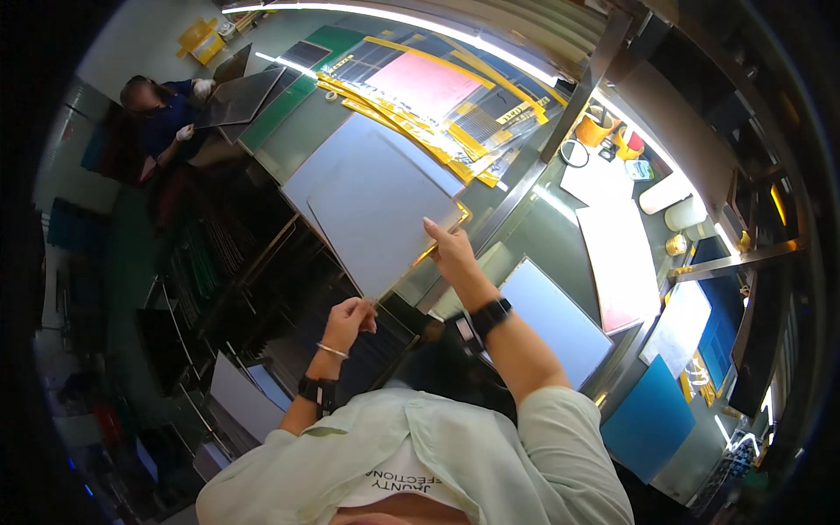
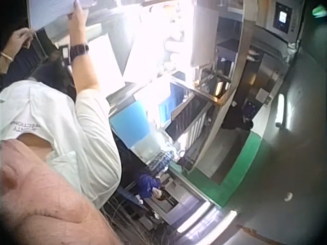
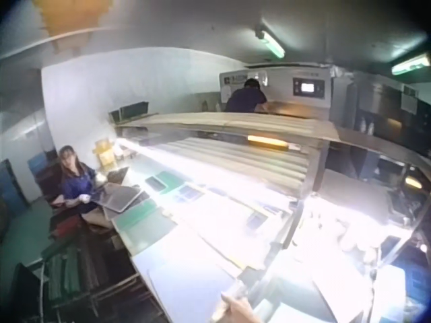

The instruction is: Transferring thin rectangular panels from vertical storage racks to a lighted workstation table for visual inspection and then placing them into another rack.

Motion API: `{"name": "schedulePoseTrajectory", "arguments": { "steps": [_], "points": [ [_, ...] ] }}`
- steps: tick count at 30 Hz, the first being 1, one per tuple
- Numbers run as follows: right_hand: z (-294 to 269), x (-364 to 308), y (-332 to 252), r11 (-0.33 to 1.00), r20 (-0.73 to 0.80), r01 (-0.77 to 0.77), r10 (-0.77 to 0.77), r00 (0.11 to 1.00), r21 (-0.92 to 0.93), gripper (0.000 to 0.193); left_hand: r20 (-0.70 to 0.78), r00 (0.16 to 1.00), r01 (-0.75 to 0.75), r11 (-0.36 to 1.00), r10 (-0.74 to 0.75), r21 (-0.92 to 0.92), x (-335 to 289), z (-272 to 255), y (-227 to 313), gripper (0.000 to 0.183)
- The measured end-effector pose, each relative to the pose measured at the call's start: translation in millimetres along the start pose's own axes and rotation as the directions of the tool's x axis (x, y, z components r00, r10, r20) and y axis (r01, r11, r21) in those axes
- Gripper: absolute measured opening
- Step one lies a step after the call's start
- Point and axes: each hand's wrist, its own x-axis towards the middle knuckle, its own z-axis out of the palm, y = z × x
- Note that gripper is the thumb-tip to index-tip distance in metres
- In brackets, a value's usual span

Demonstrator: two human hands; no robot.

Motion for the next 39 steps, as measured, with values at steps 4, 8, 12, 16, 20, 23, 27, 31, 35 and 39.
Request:
{"name": "schedulePoseTrajectory", "arguments": {
  "steps": [4, 8, 12, 16, 20, 23, 27, 31, 35, 39],
  "points": [
    [34, -67, -36, 0.595, 0.297, 0.651, -0.588, 0.752, -0.471, 0.025, -0.114, 0.949, -0.310, 0.940, 0.295, -0.142, 5, -20, 53, 0.057],
    [43, -109, -2, -0.471, 0.817, 0.688, -0.473, 0.331, -0.552, 0.047, 0.231, 0.922, 0.070, 0.453, 0.311, -0.889, 18, 7, 51, 0.072],
    [-4, -125, 44, -0.385, 0.768, 0.674, -0.433, 0.471, -0.630, 0.048, 0.285, 0.929, 0.369, 0.663, -0.236, -0.651, 52, 39, 21, 0.047],
    [-43, -138, 61, -0.382, 0.747, 0.643, -0.379, 0.546, -0.664, 0.067, 0.370, 0.859, 0.492, 0.772, -0.355, -0.401, 76, 100, 13, 0.049],
    [-55, -138, 61, -0.412, 0.696, 0.560, -0.418, 0.585, -0.718, 0.055, 0.537, 0.767, 0.510, 0.842, -0.352, -0.176, 88, 172, 10, 0.050],
    [-70, -138, 56, -0.537, 0.702, 0.456, -0.480, 0.527, -0.710, 0.044, 0.540, 0.751, 0.504, 0.858, -0.380, -0.099, 90, 196, 10, 0.050],
    [-88, -146, 46, -0.624, 0.719, 0.375, -0.494, 0.489, -0.685, 0.028, 0.532, 0.751, 0.483, 0.875, -0.391, -0.038, 93, 210, 14, 0.051],
    [-86, -149, 27, -0.450, 0.529, 0.299, -0.576, 0.624, -0.842, 0.019, 0.519, 0.762, 0.468, 0.883, -0.388, -0.026, 100, 212, 19, 0.051],
    [-82, -134, 6, -0.031, 0.144, 0.170, -0.690, 0.709, -0.985, 0.017, 0.504, 0.770, 0.474, 0.880, -0.391, -0.041, 110, 206, 20, 0.052],
    [-83, -121, -11, 0.207, -0.058, 0.214, -0.834, 0.549, -0.955, 0.013, 0.499, 0.767, 0.488, 0.871, -0.403, -0.048, 115, 200, 16, 0.052]
  ]
}}
